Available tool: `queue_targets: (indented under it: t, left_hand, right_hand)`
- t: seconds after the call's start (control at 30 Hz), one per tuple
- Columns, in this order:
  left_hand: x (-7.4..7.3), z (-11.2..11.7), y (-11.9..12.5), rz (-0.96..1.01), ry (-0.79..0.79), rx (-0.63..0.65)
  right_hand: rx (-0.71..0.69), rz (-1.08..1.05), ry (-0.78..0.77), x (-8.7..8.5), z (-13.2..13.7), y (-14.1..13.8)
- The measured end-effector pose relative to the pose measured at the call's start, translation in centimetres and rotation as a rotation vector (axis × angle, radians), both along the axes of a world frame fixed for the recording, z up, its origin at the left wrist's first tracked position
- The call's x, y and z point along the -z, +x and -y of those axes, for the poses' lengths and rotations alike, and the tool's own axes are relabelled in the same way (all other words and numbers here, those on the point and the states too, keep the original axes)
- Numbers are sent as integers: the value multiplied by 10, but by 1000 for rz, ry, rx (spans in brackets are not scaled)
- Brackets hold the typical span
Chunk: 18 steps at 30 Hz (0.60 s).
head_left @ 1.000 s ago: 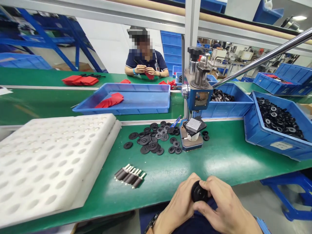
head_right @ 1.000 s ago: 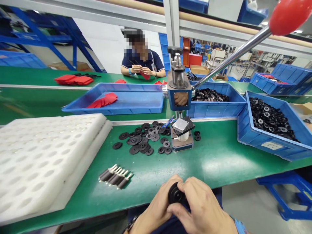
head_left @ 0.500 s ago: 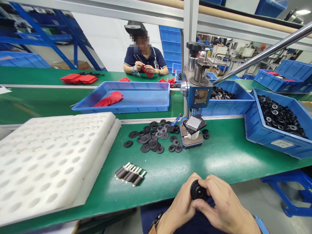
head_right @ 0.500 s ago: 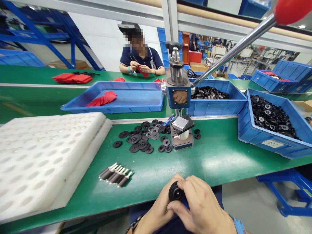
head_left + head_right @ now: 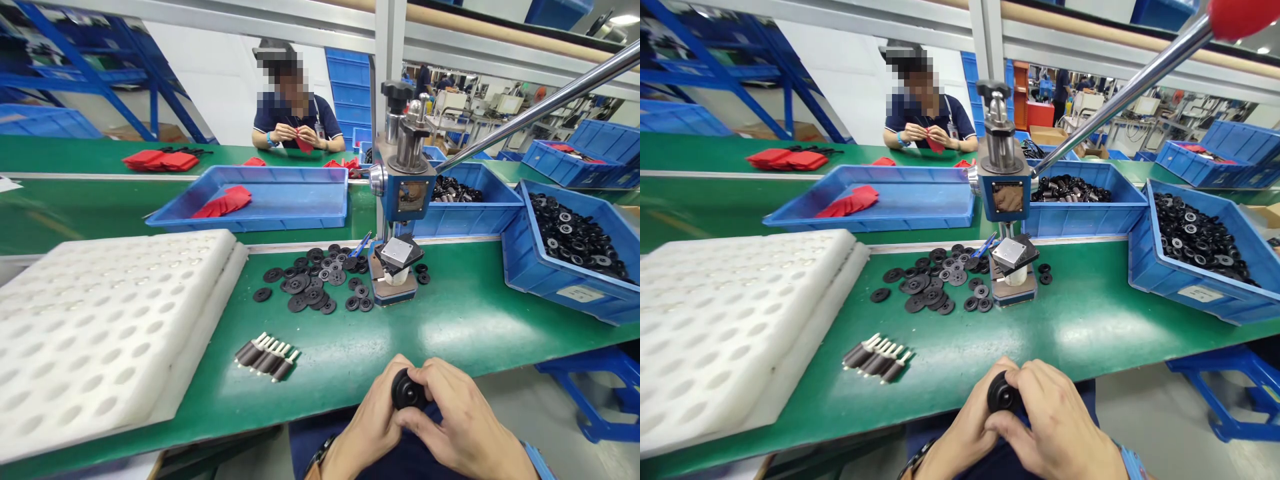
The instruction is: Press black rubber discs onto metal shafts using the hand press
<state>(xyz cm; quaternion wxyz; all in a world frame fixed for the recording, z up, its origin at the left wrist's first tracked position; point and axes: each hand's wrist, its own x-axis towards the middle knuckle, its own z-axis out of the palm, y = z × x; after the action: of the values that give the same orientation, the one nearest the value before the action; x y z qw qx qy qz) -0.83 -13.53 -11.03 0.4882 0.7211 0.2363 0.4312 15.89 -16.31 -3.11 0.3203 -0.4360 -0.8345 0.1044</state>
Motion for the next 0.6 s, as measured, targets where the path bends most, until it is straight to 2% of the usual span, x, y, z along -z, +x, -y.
queue_targets:
  t: [0.6]
  left_hand:
    - [4, 3, 1, 8, -32, 33]
  right_hand:
    - [-14, -8, -35, 5, 3, 4]
